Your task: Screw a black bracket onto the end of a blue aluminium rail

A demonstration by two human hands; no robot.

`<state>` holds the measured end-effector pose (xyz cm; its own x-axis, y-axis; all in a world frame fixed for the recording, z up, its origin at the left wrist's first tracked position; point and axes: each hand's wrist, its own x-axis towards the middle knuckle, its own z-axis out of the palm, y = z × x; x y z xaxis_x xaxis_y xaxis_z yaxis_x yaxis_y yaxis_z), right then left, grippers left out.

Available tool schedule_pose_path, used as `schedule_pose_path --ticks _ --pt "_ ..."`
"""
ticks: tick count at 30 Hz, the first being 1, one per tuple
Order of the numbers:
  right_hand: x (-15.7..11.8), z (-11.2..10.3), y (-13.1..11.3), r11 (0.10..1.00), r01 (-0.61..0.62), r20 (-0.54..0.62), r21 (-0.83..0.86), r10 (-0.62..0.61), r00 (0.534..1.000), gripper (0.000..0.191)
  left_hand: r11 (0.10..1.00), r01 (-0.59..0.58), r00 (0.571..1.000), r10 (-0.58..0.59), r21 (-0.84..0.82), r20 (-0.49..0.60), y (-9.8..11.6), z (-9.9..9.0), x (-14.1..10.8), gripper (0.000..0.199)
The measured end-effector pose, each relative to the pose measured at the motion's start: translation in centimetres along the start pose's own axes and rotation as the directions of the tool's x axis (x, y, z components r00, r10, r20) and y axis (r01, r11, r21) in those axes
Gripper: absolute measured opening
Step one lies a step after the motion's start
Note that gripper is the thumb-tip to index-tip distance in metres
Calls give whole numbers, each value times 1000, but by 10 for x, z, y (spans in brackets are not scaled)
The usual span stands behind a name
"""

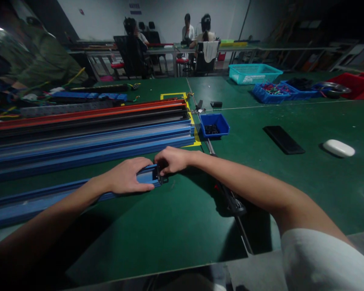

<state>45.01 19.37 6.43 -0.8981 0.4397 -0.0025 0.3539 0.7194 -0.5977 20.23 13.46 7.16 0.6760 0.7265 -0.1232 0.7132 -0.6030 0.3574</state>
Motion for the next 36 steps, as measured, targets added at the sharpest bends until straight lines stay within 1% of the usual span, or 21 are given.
schedule_pose_path --ticks 5,10,15,19,23,25,27,28,30,32,33,35,36 --pt "0 1 -1 998 -10 19 -55 11 1000 18 1000 -11 1000 11 3 14 -3 0 0 69" --pt "1 1 -3 995 -16 19 -98 18 1000 16 999 -29 999 28 20 28 -8 0 2 66" --pt "7 7 -9 991 -4 25 -134 7 1000 11 998 -52 998 52 27 25 -15 1 -5 61" --pt "13 12 -11 990 -8 24 -140 11 1000 9 999 -30 1000 29 26 6 -17 0 -9 61" --pt "12 11 -10 991 13 3 -130 -13 1000 12 999 -13 1000 12 35 21 -15 -2 -9 65" --pt "9 8 -7 998 21 -35 -66 -23 999 18 999 -18 999 17 33 28 -16 -3 -9 70" --pt "5 3 -3 999 4 -107 47 1 994 25 999 -14 1000 13 50 20 -16 -4 -9 69" --pt "4 1 0 994 -7 -159 108 24 987 25 997 -8 1000 7 74 10 -15 -6 -8 65" --pt "2 -6 5 980 -2 -282 201 60 957 21 987 9 999 -4 157 -33 -10 -10 -4 60" --pt "3 -14 8 975 7 -357 221 74 931 22 963 17 995 11 269 -102 0 -17 3 60" --pt "4 -18 7 975 12 -384 222 76 920 23 946 7 991 38 325 -132 7 -20 9 57" --pt "7 -29 2 973 37 -432 229 68 899 25 912 -18 984 89 409 -157 23 -28 21 48" --pt "7 -36 -3 966 67 -469 248 60 881 26 902 -27 984 100 431 -146 31 -30 28 45"
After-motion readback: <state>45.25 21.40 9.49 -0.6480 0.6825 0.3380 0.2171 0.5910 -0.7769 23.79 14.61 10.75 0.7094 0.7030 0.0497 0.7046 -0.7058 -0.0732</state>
